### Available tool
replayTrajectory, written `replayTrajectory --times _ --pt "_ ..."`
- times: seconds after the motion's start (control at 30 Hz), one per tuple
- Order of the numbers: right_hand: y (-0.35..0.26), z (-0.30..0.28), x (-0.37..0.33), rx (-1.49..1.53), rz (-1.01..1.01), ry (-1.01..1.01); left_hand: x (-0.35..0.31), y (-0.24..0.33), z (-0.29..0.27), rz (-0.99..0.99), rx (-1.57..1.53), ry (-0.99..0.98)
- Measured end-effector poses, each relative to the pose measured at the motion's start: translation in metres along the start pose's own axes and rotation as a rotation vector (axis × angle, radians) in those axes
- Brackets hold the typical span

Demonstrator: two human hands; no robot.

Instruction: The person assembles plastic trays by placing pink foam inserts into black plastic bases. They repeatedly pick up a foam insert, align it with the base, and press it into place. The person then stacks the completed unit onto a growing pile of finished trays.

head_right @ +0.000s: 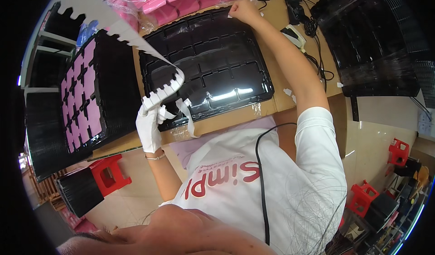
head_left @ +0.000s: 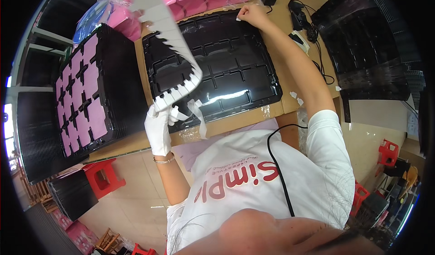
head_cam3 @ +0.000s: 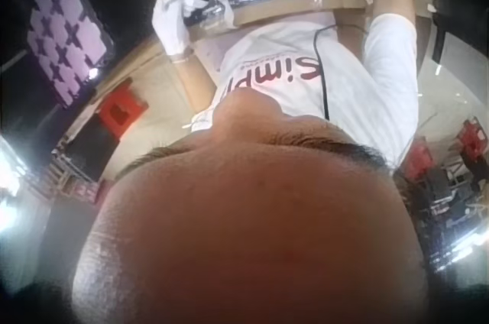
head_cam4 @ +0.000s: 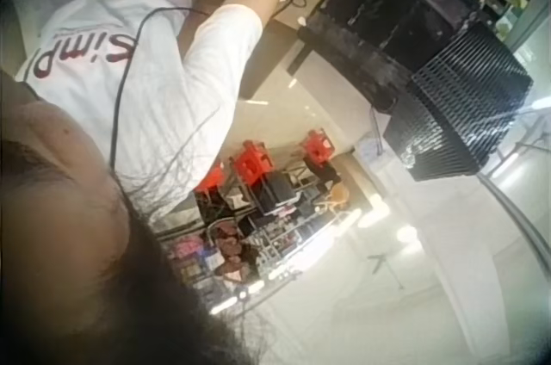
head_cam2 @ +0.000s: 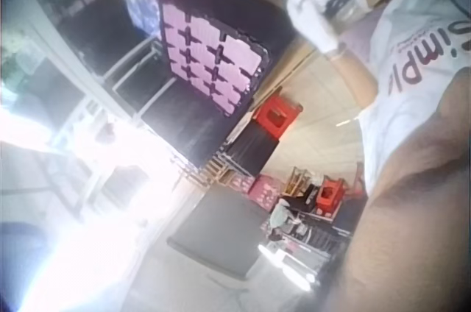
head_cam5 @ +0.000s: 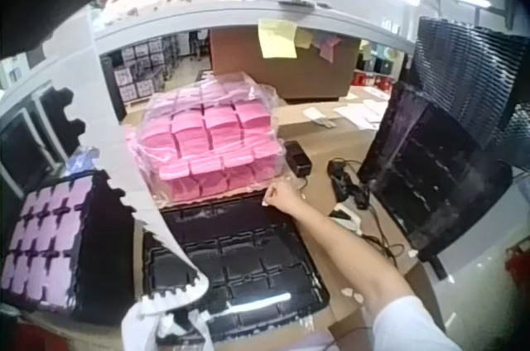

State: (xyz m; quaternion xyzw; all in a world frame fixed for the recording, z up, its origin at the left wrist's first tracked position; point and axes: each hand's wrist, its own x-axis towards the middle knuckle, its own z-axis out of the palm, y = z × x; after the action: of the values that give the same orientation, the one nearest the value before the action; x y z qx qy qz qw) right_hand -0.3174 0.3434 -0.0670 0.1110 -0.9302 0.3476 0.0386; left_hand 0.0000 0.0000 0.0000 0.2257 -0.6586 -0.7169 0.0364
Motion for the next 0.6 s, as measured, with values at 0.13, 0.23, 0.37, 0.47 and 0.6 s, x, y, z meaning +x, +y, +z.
replayTrajectory --times 0.13,0.23,0.37,0.47,0.6 --pt "-0.014 -0.01 0.004 -0.159 -0.149 -0.024 0.004 -0.005 -0.006 0.016 0.032 -0.039" --pt "-0.016 -0.008 0.004 -0.119 -0.133 -0.027 0.005 -0.004 -0.009 0.009 0.038 -0.048" --pt "-0.015 -0.003 0.007 -0.108 -0.152 0.01 0.007 0.001 -0.009 0.023 0.066 -0.031" --pt "-0.033 -0.018 -0.006 -0.071 -0.221 -0.114 0.005 -0.002 -0.01 0.035 0.077 -0.009" --pt "-0.028 -0.034 -0.04 0.526 -0.078 -0.23 0.001 -0.001 -0.016 0.038 0.056 -0.002"
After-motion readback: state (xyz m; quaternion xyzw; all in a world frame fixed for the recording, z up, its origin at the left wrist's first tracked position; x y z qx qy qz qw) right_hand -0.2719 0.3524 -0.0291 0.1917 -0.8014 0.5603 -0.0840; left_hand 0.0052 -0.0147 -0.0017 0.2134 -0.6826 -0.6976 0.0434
